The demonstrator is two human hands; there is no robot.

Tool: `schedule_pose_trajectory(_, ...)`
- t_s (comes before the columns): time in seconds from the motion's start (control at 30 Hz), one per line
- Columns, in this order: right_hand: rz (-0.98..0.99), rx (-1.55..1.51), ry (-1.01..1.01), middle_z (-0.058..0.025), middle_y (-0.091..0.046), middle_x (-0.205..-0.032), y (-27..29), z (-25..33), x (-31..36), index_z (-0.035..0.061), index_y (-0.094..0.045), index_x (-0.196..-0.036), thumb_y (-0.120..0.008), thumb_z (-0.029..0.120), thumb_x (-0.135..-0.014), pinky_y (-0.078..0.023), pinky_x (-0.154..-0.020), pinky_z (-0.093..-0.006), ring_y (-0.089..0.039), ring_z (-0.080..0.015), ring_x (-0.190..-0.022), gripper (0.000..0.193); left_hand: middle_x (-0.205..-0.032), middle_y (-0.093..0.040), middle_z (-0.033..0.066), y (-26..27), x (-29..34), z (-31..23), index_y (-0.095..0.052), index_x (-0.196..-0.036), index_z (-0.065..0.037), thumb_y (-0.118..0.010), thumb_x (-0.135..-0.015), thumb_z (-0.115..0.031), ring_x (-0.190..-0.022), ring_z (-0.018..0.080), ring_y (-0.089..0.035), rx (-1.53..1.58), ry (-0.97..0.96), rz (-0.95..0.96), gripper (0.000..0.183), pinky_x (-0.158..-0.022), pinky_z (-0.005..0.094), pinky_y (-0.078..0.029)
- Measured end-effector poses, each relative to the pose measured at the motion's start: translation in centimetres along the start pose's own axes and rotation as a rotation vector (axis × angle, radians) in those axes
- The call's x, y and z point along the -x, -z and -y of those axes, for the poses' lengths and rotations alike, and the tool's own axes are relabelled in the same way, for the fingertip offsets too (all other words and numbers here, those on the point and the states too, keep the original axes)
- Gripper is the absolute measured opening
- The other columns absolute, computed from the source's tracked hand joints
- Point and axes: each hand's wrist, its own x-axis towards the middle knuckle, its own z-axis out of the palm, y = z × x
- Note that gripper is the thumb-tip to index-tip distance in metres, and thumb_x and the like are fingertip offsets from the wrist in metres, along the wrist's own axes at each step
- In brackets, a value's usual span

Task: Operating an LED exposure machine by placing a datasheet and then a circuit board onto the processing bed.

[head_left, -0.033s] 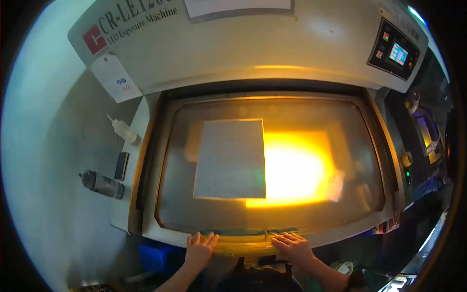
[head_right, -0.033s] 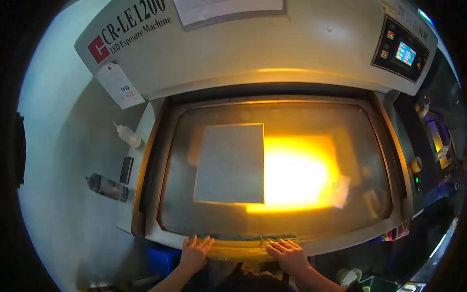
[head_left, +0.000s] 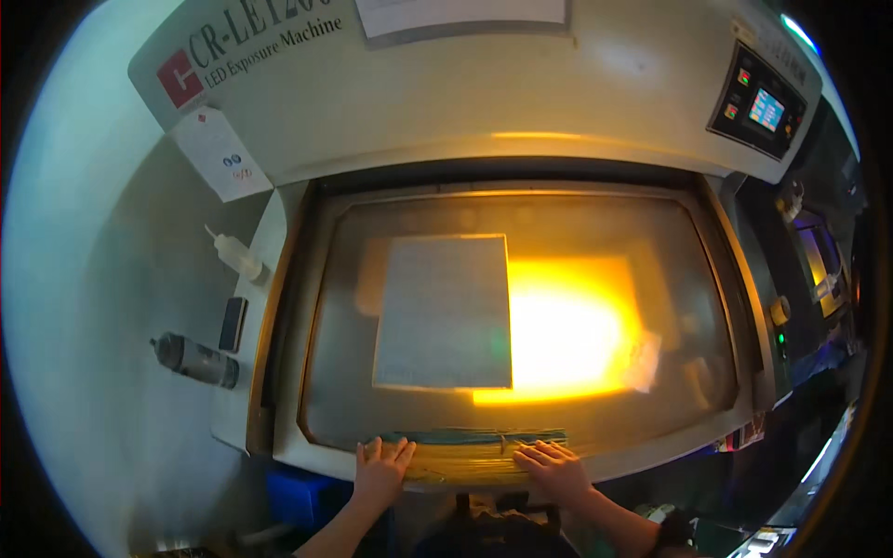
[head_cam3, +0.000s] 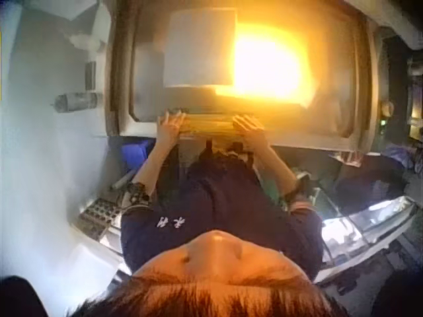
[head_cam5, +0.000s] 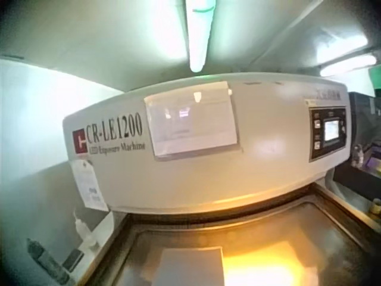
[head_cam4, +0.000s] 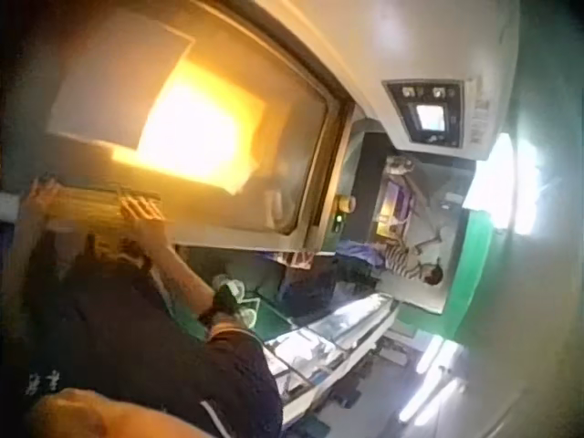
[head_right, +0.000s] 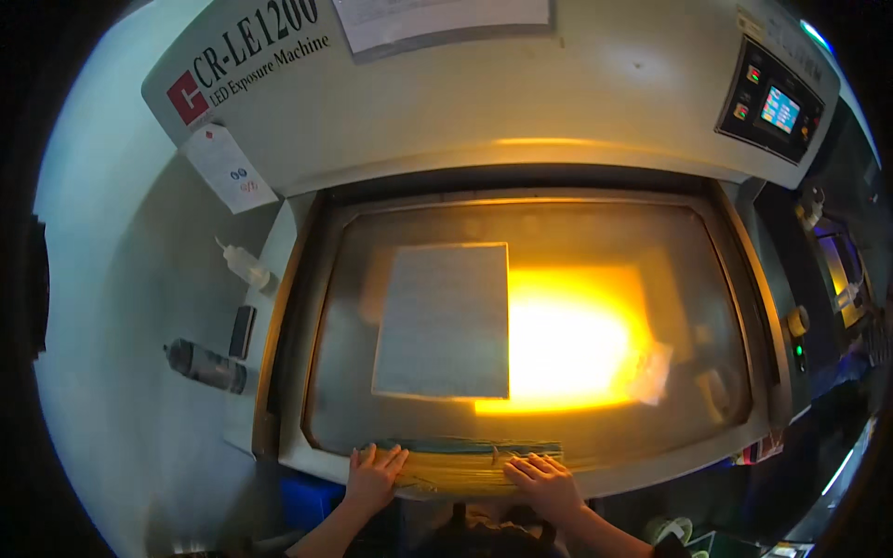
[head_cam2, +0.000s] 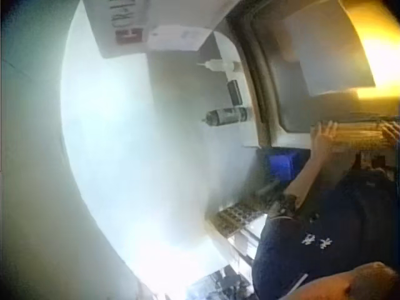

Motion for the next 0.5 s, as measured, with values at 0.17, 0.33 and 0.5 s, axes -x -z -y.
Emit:
schedule_pose_trajectory(0.17, 0.047, 0.168, -0.131, -0.0109, -0.056, -0.140, -6.0, -3.0, -11.0, 0.0139, -0.051, -0.140, -0.058, 0.011, -0.084, -0.041, -0.108, -0.0526, -0.054, -0.0358, -0.127, 0.057, -0.160, -0.031, -0.0017, -1.7, -12.3, 8.0, -0.033, -0.153, -0.025, -0.067, -0.086, -0.027, -0.138, 0.0427, -0.038, -0.024, -0.100, 0.158, 0.076, -0.108, 0.0648, -0.030)
schedule_pose_trajectory(0.33, 0.165, 0.316, -0.110, -0.0126, -0.051, -0.145, -5.7, -14.8, -30.6, 0.0115, -0.045, -0.144, -0.060, 0.008, -0.082, -0.036, -0.111, -0.0530, -0.050, -0.0375, -0.129, 0.064, -0.159, -0.033, -0.0069, 0.4, -33.4, 17.1, -0.038, -0.150, -0.028, -0.053, -0.096, -0.027, -0.142, 0.0408, -0.032, 0.041, 0.034, 0.023, 0.056, -0.109, 0.0681, -0.029)
schedule_pose_trajectory(0.5, 0.012, 0.246, -0.169, -0.0064, -0.049, -0.148, -4.4, -26.1, -50.0, 0.0169, -0.046, -0.144, -0.059, 0.009, -0.084, -0.034, -0.112, -0.0532, -0.047, -0.0331, -0.134, 0.062, -0.153, -0.041, 0.0031, 5.2, -52.2, 25.9, -0.044, -0.146, -0.023, -0.062, -0.085, -0.008, -0.136, 0.0417, -0.041, 0.106, 0.019, -0.198, 0.065, -0.111, 0.0509, -0.040)
